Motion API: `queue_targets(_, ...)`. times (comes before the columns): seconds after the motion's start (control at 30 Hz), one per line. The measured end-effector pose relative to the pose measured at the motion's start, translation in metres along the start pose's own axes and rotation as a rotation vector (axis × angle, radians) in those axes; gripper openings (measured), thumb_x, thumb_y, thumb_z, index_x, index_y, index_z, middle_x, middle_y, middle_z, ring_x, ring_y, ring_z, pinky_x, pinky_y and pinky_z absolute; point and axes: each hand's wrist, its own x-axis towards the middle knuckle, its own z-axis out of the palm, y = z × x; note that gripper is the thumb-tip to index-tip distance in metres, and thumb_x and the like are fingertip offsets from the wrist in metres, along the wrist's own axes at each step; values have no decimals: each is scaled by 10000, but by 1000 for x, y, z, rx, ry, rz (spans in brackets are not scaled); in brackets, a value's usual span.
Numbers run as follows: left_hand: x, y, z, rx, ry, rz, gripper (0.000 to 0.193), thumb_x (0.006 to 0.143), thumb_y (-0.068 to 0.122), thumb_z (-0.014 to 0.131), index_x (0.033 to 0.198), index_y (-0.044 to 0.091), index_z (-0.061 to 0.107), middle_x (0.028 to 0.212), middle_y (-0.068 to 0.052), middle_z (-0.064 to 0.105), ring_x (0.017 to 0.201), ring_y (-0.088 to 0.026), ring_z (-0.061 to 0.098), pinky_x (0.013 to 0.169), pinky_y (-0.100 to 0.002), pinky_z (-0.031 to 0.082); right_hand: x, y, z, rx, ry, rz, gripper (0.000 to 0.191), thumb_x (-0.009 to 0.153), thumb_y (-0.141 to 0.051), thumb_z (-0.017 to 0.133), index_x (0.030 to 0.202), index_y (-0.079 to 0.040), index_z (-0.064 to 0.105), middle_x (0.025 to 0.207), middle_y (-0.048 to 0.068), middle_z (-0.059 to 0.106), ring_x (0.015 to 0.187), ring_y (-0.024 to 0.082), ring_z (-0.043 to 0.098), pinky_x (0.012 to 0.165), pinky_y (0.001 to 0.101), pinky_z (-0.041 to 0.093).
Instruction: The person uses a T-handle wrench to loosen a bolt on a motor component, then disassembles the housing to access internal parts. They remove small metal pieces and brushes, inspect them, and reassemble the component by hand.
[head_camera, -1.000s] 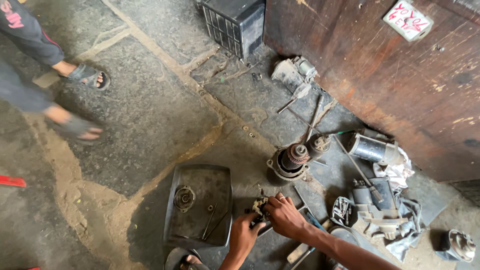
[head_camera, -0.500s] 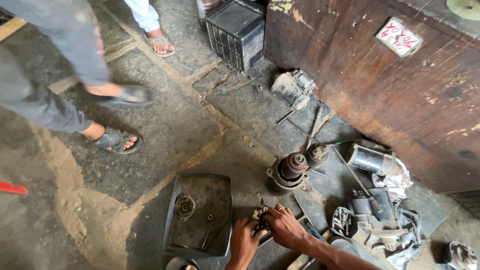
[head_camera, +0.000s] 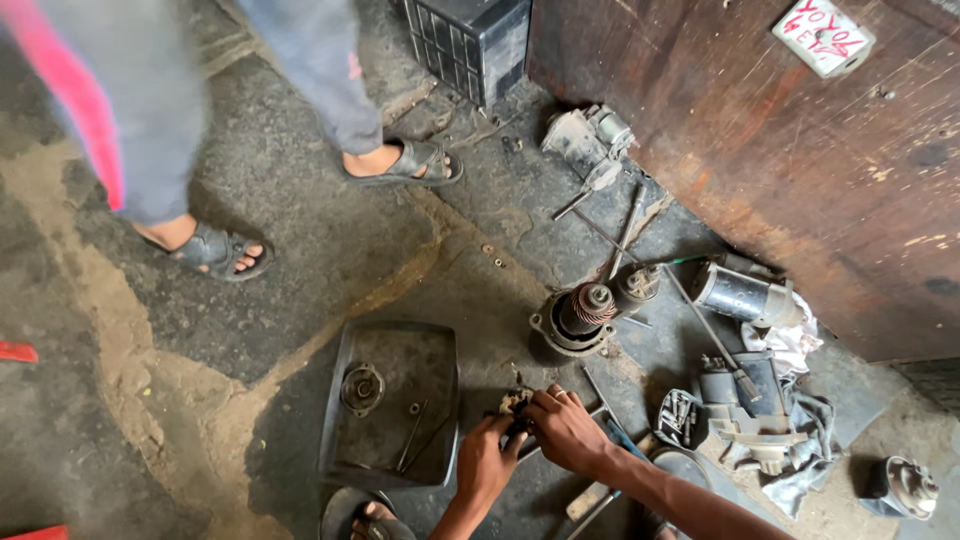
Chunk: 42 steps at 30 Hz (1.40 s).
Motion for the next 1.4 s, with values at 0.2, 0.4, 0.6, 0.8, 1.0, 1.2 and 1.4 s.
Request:
queue_targets(0.2, -5, -3, 3, 29, 24, 89, 258, 835, 113, 768, 1079, 37, 733, 1020, -165, 697, 955, -394, 661, 789, -474, 522, -1, 0, 1, -3, -13, 19, 257, 824, -122, 713, 1081, -104, 713, 1036, 61, 611, 1054, 296, 545, 860, 421, 433)
queue_targets(0.4, -7, -7, 8, 39, 99, 92, 311, 789, 131, 813, 1079, 42, 749, 1043, -165, 654, 994, -386, 623, 852, -477, 494, -4, 3, 6, 3, 42, -4, 274, 803, -118, 719, 1076, -103, 698, 1058, 64, 611, 1064, 303, 531, 866, 430, 425)
queue_targets(0.6, -8, -9, 14, 37, 122, 94, 300, 794, 130, 811, 1076, 44, 754, 1013, -155, 647, 986, -373, 598, 858, -471, 477, -7, 2, 12, -12, 33, 51, 302, 797, -105, 711, 1096, -90, 672, 1087, 78, 598, 1076, 317, 507, 891, 432, 416)
queue_targets(0.8, -7, -11, 15, 33, 86, 90, 300, 807, 135, 804, 1090, 51, 753, 1012, -149, 640, 982, -362, 596, 850, -461, 476, -7, 2, 14, -5, 42, 54, 265, 819, -114, 706, 1082, -93, 684, 1088, 74, 600, 1077, 308, 514, 886, 427, 415)
queue_targets(1.0, -7, -8, 13, 20, 74, 69, 300, 824, 134, 788, 1106, 42, 744, 1028, -143, 639, 993, -357, 587, 856, -463, 464, -9, 5, 10, -17, 62, -28, 237, 856, -142, 712, 1085, -82, 700, 1077, 81, 599, 1058, 304, 514, 865, 424, 402)
queue_targets(1.2, -6, -19, 16, 6, 124, 112, 311, 824, 139, 792, 1101, 15, 726, 1051, -159, 636, 995, -363, 593, 856, -469, 471, -8, 7, 16, -13, 51, -9, 226, 854, -159, 715, 1071, -92, 708, 1083, 81, 598, 1065, 313, 508, 860, 434, 400)
queue_targets(1.4, -5, -24, 21, 3, 68, 130, 286, 827, 132, 774, 1090, 28, 733, 1026, -151, 645, 987, -361, 602, 852, -476, 478, -13, 9, 20, 29, 33, 56, 222, 891, -172, 702, 1098, -92, 698, 1070, 68, 595, 1064, 303, 510, 870, 431, 403)
